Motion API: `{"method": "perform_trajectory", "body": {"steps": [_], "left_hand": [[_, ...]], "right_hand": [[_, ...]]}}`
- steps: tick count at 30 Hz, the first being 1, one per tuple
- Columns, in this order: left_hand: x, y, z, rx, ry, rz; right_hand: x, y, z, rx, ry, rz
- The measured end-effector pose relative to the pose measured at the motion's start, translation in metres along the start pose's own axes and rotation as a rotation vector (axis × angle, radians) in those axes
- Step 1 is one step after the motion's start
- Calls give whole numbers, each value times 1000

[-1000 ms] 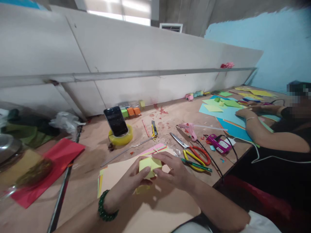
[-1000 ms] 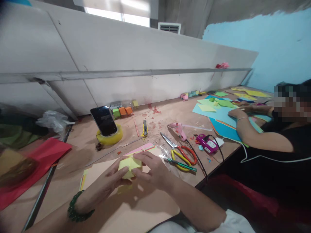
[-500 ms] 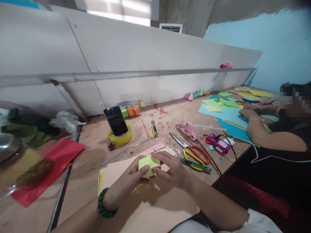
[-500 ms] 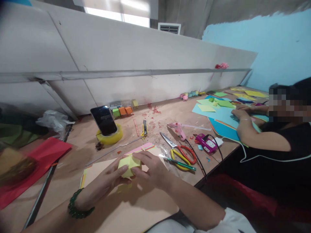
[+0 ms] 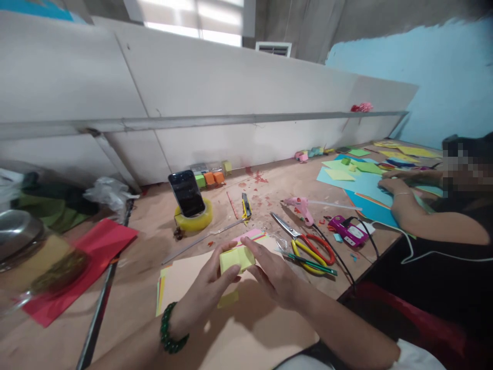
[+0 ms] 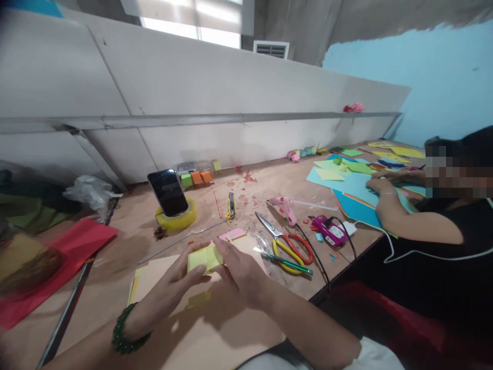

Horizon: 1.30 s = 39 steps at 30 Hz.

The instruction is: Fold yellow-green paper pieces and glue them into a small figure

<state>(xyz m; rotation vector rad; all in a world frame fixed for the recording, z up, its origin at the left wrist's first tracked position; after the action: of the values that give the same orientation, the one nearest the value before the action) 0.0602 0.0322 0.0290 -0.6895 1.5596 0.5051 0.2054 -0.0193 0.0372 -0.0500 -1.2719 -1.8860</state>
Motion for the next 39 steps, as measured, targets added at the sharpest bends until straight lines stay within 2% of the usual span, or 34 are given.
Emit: {"method": "perform_trajectory", "body": {"steps": [6,10,18,29,34,39], "left_hand": [[0,0,1,34,-21,82],[-4,2,0,-15,-88,189],[-7,-2,2,50,-28,9],[-9,-2,0,85,-75,77],[-5,-5,-1,74,0,-44],[1,-4,2,71,63,-99]], "right_hand": [[-2,4,3,-36,22,45],[1,2,3,-56,32,59],[-5,7,2,-125,-26,218],[-4,6,1,-120,56,219],[-3,5,3,-148,15,220],[-2,5,4,-102,-7,242]]}}
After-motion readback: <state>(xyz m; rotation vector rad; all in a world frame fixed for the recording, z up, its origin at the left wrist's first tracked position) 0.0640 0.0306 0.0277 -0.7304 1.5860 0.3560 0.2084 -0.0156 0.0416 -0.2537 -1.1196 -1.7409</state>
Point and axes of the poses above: each hand's wrist, its own z-axis towards the middle knuckle, its own y-axis out of the back of the hand, x = y × z, the point moved 4 cm from there along z, towards the middle knuckle, and after that the axes turned 7 degrees about x, right-handed, at the moved point
